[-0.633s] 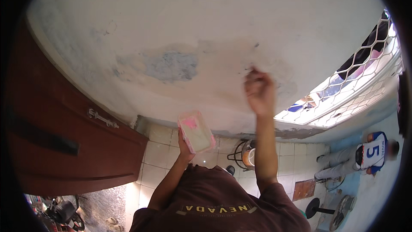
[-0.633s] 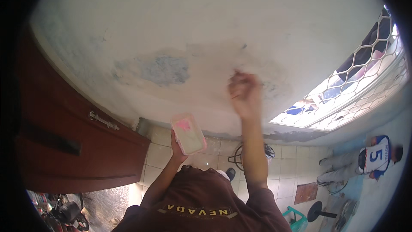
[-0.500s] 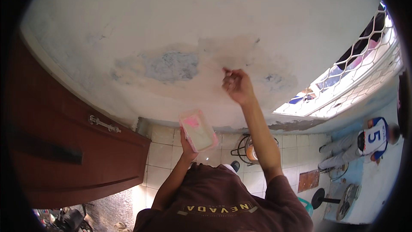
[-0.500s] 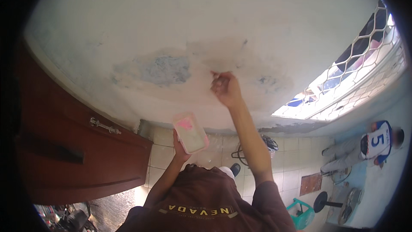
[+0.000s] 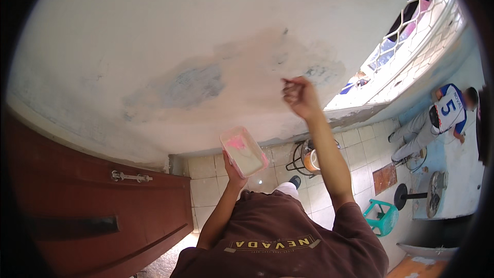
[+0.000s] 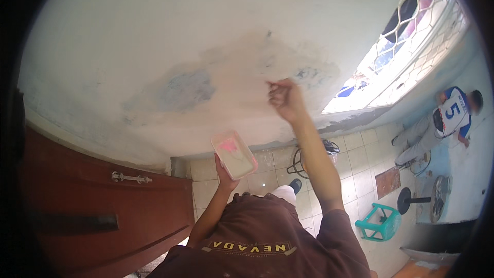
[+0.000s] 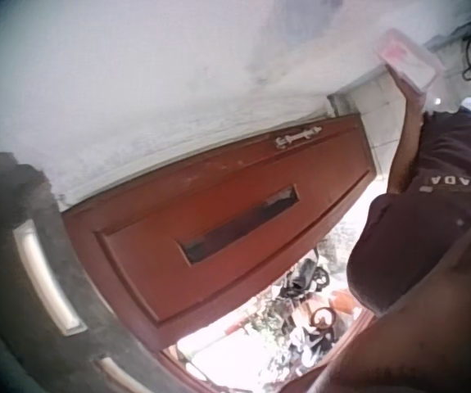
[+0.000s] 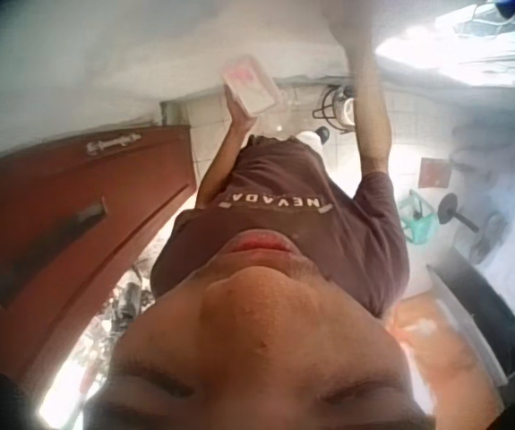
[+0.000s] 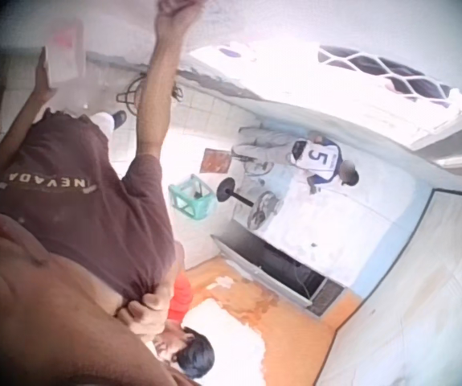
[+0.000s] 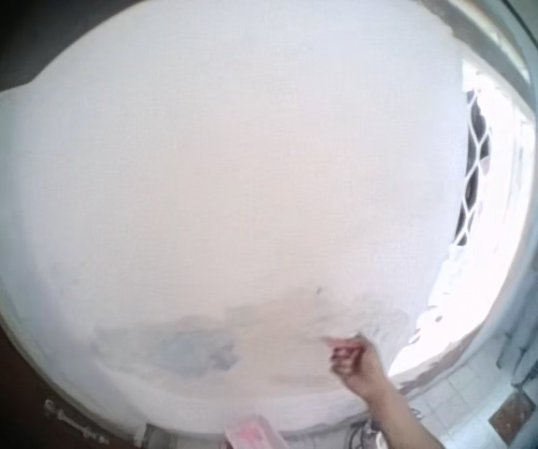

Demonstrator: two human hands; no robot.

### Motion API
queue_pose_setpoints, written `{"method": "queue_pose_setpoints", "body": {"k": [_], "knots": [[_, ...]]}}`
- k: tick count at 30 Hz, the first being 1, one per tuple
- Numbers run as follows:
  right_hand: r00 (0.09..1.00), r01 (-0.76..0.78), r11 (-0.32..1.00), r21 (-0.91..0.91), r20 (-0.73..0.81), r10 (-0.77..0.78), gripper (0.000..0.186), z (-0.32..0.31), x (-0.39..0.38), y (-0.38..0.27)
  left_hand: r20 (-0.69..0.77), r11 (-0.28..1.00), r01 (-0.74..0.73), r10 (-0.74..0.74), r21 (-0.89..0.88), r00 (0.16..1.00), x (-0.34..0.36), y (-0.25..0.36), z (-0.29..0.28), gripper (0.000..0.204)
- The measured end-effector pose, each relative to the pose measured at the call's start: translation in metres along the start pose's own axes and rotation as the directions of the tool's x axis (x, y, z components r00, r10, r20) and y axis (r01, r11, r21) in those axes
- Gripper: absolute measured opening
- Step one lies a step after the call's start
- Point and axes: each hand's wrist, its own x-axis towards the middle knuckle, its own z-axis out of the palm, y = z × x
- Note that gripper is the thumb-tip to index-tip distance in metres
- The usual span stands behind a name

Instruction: The person applies a white patching compound to a damaged section of a wall using a putty knife. The person repeatedly scoops the compound from a small plastic container and spreads it over the wall to fill and smooth the surface.

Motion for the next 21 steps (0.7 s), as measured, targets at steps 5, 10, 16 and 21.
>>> {"method": "queue_pose_setpoints", "body": {"k": [5,10,16,21], "knots": [[0.988,0.025,0.923,0.383,0.129,-0.080,0.029,-0.013,0.042,-0.053,-0.012,0.999,0.041,-0.041,0.023,0.999,0.002,-0.004,-0.001,0.069],[0.794,0.379,0.836,0.396,0.325,-0.514,0.036,0.032,-0.054,-0.210,0.052,0.996,0.029,-0.034,0.083,0.998,0.002,-0.015,0.017,0.072],[0.846,0.463,0.854,0.236,0.168,-0.506,0.031,-0.048,-0.040,-0.141,-0.030,0.995,-0.067,0.070,0.075,0.997,0.005,-0.021,0.013,0.066],[0.991,-0.130,0.965,0.230,0.002,0.133,0.032,-0.109,0.028,0.035,0.004,0.997,-0.069,0.069,0.034,0.998,0.018,-0.037,0.013,0.064]]}}
